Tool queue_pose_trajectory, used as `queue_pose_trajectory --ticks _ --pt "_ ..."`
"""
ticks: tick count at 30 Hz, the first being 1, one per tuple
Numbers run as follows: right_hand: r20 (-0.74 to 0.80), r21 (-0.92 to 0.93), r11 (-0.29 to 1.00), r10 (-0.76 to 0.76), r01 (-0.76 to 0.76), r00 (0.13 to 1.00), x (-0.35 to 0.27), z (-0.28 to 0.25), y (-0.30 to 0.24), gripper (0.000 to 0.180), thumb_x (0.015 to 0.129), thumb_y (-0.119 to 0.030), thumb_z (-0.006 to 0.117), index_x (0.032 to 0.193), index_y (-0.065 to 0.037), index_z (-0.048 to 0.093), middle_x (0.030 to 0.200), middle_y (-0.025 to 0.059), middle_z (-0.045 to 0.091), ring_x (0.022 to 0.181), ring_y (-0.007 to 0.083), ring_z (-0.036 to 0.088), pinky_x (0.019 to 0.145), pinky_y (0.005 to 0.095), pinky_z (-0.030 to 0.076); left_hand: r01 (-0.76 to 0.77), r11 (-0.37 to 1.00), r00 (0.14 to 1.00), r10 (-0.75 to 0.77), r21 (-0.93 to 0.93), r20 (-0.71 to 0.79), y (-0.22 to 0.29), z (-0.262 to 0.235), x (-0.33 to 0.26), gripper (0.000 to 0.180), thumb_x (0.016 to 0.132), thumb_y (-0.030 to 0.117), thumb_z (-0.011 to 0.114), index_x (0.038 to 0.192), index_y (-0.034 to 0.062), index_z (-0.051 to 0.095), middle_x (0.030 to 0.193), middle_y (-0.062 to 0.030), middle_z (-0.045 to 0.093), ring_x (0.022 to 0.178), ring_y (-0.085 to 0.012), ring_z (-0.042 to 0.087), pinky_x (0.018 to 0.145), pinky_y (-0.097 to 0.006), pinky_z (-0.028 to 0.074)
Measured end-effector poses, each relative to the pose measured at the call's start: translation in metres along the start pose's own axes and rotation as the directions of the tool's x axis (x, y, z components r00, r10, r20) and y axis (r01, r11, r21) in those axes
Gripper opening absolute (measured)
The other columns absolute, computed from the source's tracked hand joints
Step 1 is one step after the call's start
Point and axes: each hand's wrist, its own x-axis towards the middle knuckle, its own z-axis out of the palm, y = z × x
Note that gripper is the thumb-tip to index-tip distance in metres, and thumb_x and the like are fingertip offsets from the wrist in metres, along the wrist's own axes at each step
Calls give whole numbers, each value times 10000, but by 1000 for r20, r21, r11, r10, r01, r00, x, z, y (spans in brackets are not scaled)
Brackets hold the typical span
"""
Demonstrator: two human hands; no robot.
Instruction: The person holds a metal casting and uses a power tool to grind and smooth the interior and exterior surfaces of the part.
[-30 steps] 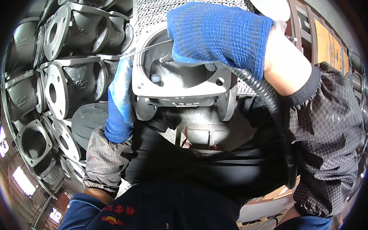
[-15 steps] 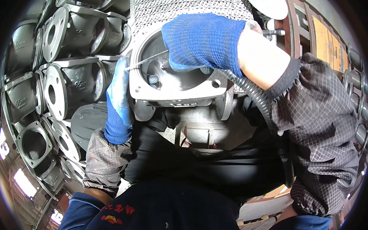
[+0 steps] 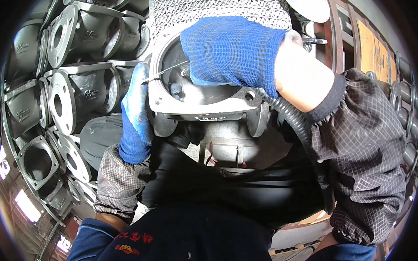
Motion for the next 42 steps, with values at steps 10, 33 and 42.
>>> queue_pose_trajectory --ticks 10,33,42 --pt "77 -32 998 57 -55 995 3 -5 -11 263 789 -237 615 872 0 695 745 162 649 653 273 654 629 370 559 62 996 998 -64 -64 -22 8 -3 -2 562 818 245 500 1255 -105 450 1138 -273 565 1044 -406 578 901 -406 466" --pt "-136 942 295 769 -159 624 -103 9 -3 486 839 -275 641 1157 82 556 895 128 658 658 110 644 460 191 473 41 929 997 -61 -369 -44 1 4 4 400 931 137 466 1256 -98 464 1233 -251 530 1156 -326 530 991 -378 408" --pt "92 481 838 243 -256 966 -55 -55 -1 353 806 -195 635 1080 27 637 713 98 657 548 117 609 453 219 458 178 709 964 -264 -682 -23 9 -3 4 407 973 212 467 1267 -69 478 1261 -153 529 1132 -192 530 983 -310 406"
